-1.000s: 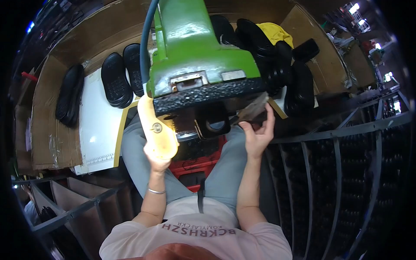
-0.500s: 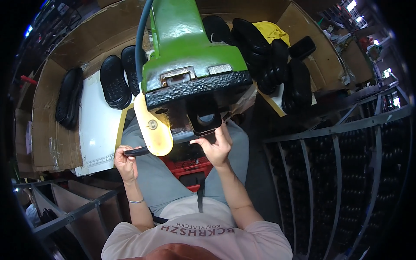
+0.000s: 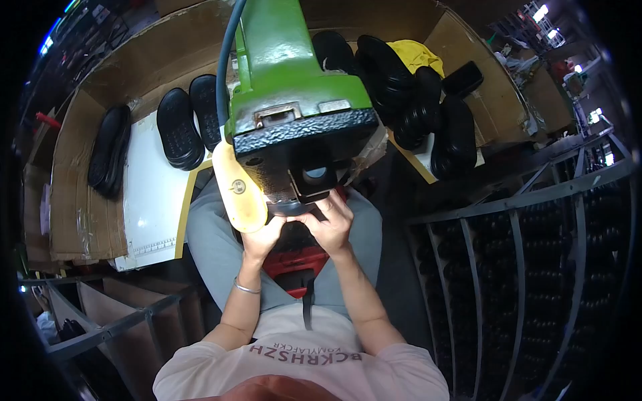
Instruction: The recorder is processing the edges of shoe soles using an industrial buffing/trimming machine.
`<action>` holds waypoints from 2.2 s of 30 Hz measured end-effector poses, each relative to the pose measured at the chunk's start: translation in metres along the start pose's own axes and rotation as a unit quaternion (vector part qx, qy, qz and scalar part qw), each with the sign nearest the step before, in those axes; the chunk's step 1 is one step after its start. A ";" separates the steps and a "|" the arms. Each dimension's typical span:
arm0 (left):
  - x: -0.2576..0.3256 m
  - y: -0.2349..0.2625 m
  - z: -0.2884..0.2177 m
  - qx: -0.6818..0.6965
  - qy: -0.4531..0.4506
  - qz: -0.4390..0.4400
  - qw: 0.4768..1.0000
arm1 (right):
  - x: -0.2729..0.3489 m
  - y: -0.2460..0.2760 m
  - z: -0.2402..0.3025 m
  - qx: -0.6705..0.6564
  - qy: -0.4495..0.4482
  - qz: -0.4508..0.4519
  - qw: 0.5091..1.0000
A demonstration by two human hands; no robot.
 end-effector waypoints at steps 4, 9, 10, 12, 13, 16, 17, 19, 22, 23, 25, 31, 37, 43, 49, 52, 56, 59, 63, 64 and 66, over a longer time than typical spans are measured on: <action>0.022 -0.037 0.021 0.322 0.182 -0.045 0.928 | 0.042 -0.024 -0.064 -0.349 -0.274 0.022 0.896; 0.030 -0.065 0.012 0.413 0.218 -0.097 0.879 | 0.134 -0.033 -0.141 -0.437 -0.444 -0.046 0.781; 0.034 -0.066 0.016 0.410 0.218 -0.098 0.880 | 0.135 -0.032 -0.138 -0.514 -0.444 -0.085 0.729; 0.044 -0.069 0.026 0.398 0.210 -0.117 0.885 | 0.130 -0.017 -0.140 -0.466 -0.458 -0.111 0.749; 0.044 -0.069 0.024 0.373 0.222 -0.107 0.894 | 0.115 -0.004 -0.134 -0.409 -0.443 -0.142 0.785; 0.036 -0.064 0.010 0.350 0.191 -0.078 0.914 | 0.076 0.050 -0.126 -0.219 -0.371 -0.182 0.884; 0.032 -0.058 0.005 0.350 0.192 -0.080 0.913 | 0.064 0.069 -0.122 -0.159 -0.329 -0.180 0.914; 0.026 -0.046 0.000 0.391 0.203 -0.023 0.898 | 0.039 0.092 -0.098 -0.055 -0.259 -0.162 0.951; 0.034 -0.029 0.027 0.369 0.157 -0.039 0.915 | 0.008 0.097 -0.061 0.005 -0.217 -0.135 0.967; 0.019 -0.018 0.006 0.401 0.182 -0.079 0.895 | 0.003 0.093 -0.052 0.016 -0.204 -0.120 0.971; 0.011 0.003 0.000 0.413 0.157 -0.087 0.893 | 0.005 0.083 -0.051 -0.002 -0.203 -0.100 0.974; 0.006 0.064 0.009 0.504 0.149 -0.115 0.843 | -0.002 0.034 -0.019 -0.063 -0.192 -0.064 0.977; 0.017 0.172 0.015 0.367 0.086 -0.201 0.904 | 0.011 -0.011 -0.005 -0.090 -0.226 0.006 0.970; -0.029 0.184 -0.022 0.031 -0.186 -0.281 0.941 | 0.062 -0.022 -0.047 -0.061 -0.313 0.056 0.946; -0.132 0.086 0.049 -0.134 -0.197 -0.163 0.958 | 0.071 -0.020 -0.054 -0.082 -0.291 0.106 0.947; -0.143 0.057 0.077 -0.189 -0.162 -0.075 0.965 | 0.082 -0.010 -0.065 -0.062 -0.329 0.118 0.935; -0.128 0.088 0.054 -0.147 -0.094 -0.071 0.982 | 0.092 -0.003 -0.079 -0.067 -0.376 0.103 0.919; -0.126 0.159 0.045 -0.227 -0.044 -0.099 0.968 | 0.096 -0.003 -0.088 -0.090 -0.391 0.113 0.909; -0.139 0.282 0.112 -0.498 0.000 -0.136 0.856 | 0.120 -0.001 -0.115 -0.084 -0.383 0.099 0.915; -0.133 0.312 0.135 -0.568 0.032 -0.162 0.806 | 0.110 -0.007 -0.098 -0.054 -0.388 0.129 0.911; -0.118 0.349 0.176 -0.581 0.116 -0.124 0.796 | 0.107 -0.010 -0.089 -0.068 -0.421 0.158 0.891</action>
Point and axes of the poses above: each hand's wrist, its own x-axis away from the middle knuckle, its own y-axis out of the back of the hand, z = x × y, the point moved 4 cm from there along -x, towards the middle knuckle, and after that the axes turned 2 degrees about -y, right-handed, at the moved point
